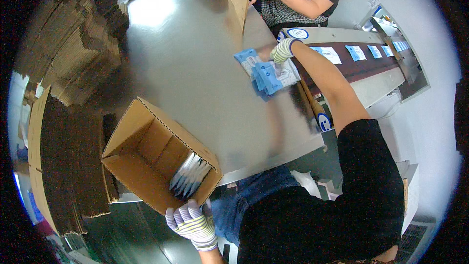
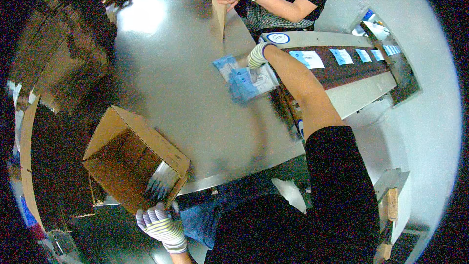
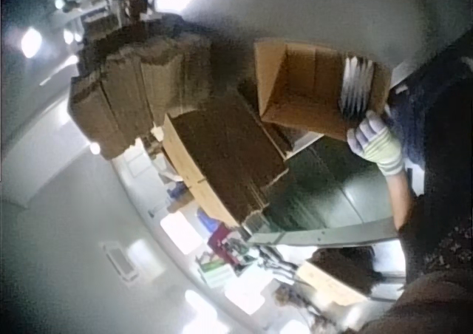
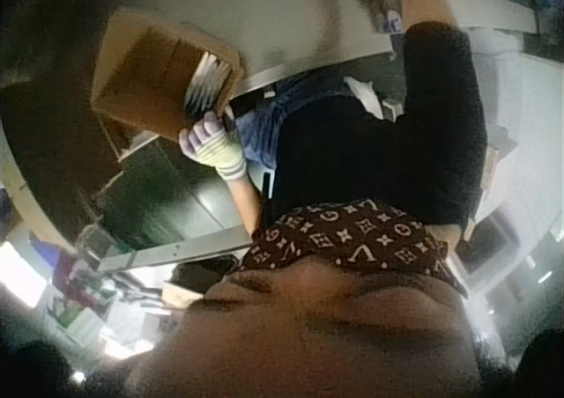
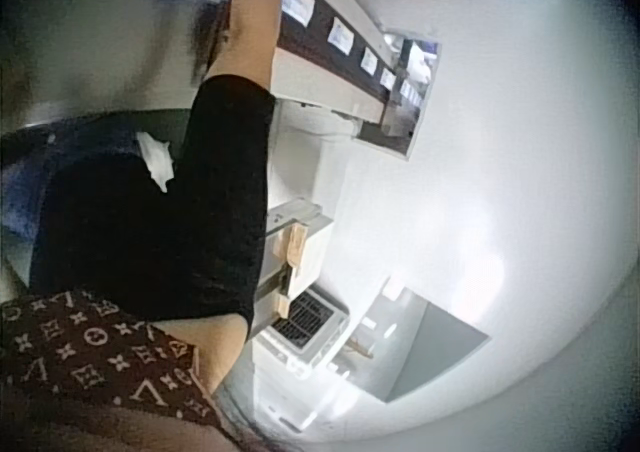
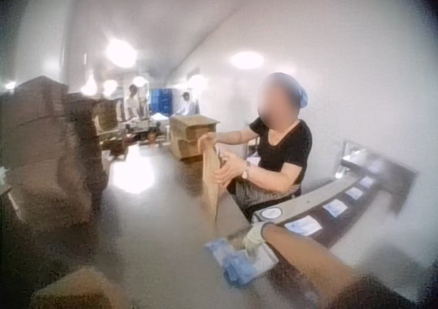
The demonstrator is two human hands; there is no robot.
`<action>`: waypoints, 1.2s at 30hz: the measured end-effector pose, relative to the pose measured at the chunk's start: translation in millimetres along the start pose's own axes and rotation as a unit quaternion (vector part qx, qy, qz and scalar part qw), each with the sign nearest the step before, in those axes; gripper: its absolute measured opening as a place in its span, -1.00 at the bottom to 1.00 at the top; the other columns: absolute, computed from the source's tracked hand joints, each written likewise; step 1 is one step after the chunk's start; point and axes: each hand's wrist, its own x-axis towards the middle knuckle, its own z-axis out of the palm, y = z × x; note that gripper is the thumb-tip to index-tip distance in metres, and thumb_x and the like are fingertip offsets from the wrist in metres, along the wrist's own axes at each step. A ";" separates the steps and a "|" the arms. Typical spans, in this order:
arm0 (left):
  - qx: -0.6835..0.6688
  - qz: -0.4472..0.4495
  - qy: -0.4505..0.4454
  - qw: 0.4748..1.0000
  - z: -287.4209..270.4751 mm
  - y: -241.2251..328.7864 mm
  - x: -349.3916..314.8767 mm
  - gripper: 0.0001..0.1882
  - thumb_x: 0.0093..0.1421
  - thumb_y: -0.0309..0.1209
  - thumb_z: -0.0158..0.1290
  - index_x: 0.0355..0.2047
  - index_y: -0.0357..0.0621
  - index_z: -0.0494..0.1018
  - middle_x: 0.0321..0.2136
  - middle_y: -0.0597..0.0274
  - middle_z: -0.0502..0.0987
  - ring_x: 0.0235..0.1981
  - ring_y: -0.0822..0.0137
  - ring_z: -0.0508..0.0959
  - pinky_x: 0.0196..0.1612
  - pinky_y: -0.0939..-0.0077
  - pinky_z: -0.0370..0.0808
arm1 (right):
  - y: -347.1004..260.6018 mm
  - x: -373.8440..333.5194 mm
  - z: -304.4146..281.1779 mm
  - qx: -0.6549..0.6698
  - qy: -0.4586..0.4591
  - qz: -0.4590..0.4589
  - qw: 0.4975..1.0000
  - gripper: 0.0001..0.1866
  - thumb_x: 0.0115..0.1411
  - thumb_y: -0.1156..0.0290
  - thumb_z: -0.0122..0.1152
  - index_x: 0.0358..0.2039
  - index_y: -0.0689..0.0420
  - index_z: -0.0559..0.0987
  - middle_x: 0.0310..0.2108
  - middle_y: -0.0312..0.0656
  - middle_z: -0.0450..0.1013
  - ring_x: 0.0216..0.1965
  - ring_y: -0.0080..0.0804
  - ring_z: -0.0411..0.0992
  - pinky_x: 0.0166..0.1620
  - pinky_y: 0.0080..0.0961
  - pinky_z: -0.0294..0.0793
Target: The person places stacks of packaged items into cardboard boxes and then folds the box flaps down to close them at a warehouse workstation.
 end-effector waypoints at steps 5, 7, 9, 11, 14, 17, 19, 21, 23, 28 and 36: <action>0.009 -0.008 0.004 1.000 2.6 -0.9 -2.8 -0.70 0.09 -0.11 0.11 -0.40 -0.03 0.32 -0.58 0.24 0.29 -0.47 0.21 0.39 -0.06 0.13 0.35 | -97.3 0.4 37.5 0.067 -0.065 -0.079 0.992 -0.49 -0.04 0.10 0.31 -0.19 0.23 0.52 -0.13 0.01 0.48 -0.22 -0.22 0.46 -0.14 -0.27 0.43; 0.007 -0.012 0.001 1.000 1.2 -2.0 -5.0 -0.70 0.09 -0.11 0.11 -0.39 -0.01 0.32 -0.58 0.25 0.29 -0.47 0.22 0.39 -0.07 0.13 0.35 | -215.1 -29.0 -1.6 0.002 -0.128 0.116 0.985 -0.36 -0.14 0.13 0.38 -0.07 0.22 0.48 -0.02 0.13 0.39 -0.04 -0.14 0.41 -0.04 -0.20 0.41; -0.011 -0.016 -0.002 1.000 0.5 -0.5 -4.1 -0.69 0.08 -0.09 0.11 -0.39 -0.01 0.32 -0.58 0.26 0.29 -0.49 0.23 0.37 -0.07 0.13 0.34 | -291.4 -59.2 -5.4 0.023 -0.020 0.167 0.985 -0.22 -0.20 0.14 0.42 0.03 0.24 0.39 -0.03 0.17 0.39 -0.04 0.00 0.41 -0.03 -0.17 0.41; -0.010 -0.009 -0.007 1.000 0.9 0.1 -3.4 -0.68 0.08 -0.09 0.11 -0.39 -0.02 0.32 -0.59 0.27 0.29 -0.52 0.23 0.36 -0.07 0.14 0.34 | -331.9 -67.6 29.8 0.018 0.089 0.119 0.989 -0.20 -0.19 0.15 0.42 0.05 0.24 0.36 -0.08 0.14 0.41 -0.06 -0.02 0.42 -0.06 -0.18 0.43; -0.009 0.003 0.002 1.000 2.0 -1.6 -3.8 -0.69 0.07 -0.12 0.12 -0.42 -0.05 0.33 -0.62 0.28 0.29 -0.54 0.23 0.37 -0.09 0.14 0.35 | -348.5 -72.3 31.5 0.055 0.154 0.072 0.984 -0.19 -0.18 0.16 0.42 0.08 0.22 0.32 -0.14 0.09 0.44 -0.09 -0.06 0.44 -0.09 -0.22 0.46; -0.016 0.012 -0.011 1.000 -2.6 -0.3 -6.8 -0.71 0.05 -0.16 0.13 -0.39 -0.06 0.35 -0.58 0.27 0.31 -0.49 0.24 0.39 -0.09 0.14 0.34 | -340.6 -69.6 6.5 0.133 0.043 0.092 0.986 -0.25 -0.10 0.21 0.39 0.09 0.18 0.32 -0.10 0.00 0.43 -0.08 -0.13 0.43 -0.05 -0.28 0.46; -0.023 0.013 -0.012 1.000 -1.7 0.3 -11.6 -0.74 0.02 -0.22 0.12 -0.38 -0.06 0.36 -0.54 0.26 0.33 -0.45 0.24 0.40 -0.08 0.14 0.34 | -327.7 -64.3 5.5 0.192 0.282 -0.041 0.939 -0.20 -0.19 0.09 0.42 0.05 0.20 0.37 -0.23 0.03 0.49 -0.19 -0.05 0.48 -0.12 -0.21 0.50; -0.028 0.003 -0.028 0.999 0.5 0.6 -17.5 -0.76 0.01 -0.25 0.10 -0.38 -0.06 0.36 -0.54 0.26 0.33 -0.44 0.25 0.40 -0.07 0.14 0.34 | -355.1 -92.3 -50.1 0.253 0.425 -0.150 0.856 -0.21 -0.21 0.05 0.43 0.01 0.20 0.39 -0.28 0.04 0.51 -0.24 -0.02 0.49 -0.14 -0.20 0.50; -0.018 0.005 -0.031 0.999 2.8 4.2 -16.1 -0.77 -0.02 -0.29 0.07 -0.36 -0.06 0.36 -0.53 0.26 0.34 -0.44 0.26 0.40 -0.06 0.14 0.33 | -372.2 -73.2 -88.2 0.304 0.496 -0.220 0.783 -0.23 -0.21 0.05 0.43 -0.02 0.19 0.41 -0.28 0.04 0.51 -0.25 -0.02 0.49 -0.15 -0.21 0.49; 0.007 0.021 -0.068 0.997 -9.0 6.7 -16.1 -0.79 0.00 -0.31 0.04 -0.34 -0.08 0.39 -0.49 0.27 0.37 -0.41 0.29 0.42 -0.01 0.18 0.32 | -440.4 -36.5 -148.1 0.059 0.460 -0.199 0.864 -0.39 -0.04 0.33 0.26 0.05 0.17 0.33 -0.10 -0.05 0.39 -0.09 -0.12 0.39 -0.07 -0.28 0.42; -0.016 0.012 -0.076 0.997 -10.2 12.0 -20.8 -0.74 0.00 -0.23 0.04 -0.34 -0.07 0.40 -0.50 0.26 0.38 -0.41 0.23 0.41 -0.05 0.16 0.30 | -462.8 21.3 -50.3 -0.162 0.425 -0.259 0.852 -0.72 0.02 0.23 0.04 -0.29 0.11 0.49 -0.37 -0.19 0.45 -0.28 -0.22 0.44 -0.24 -0.15 0.44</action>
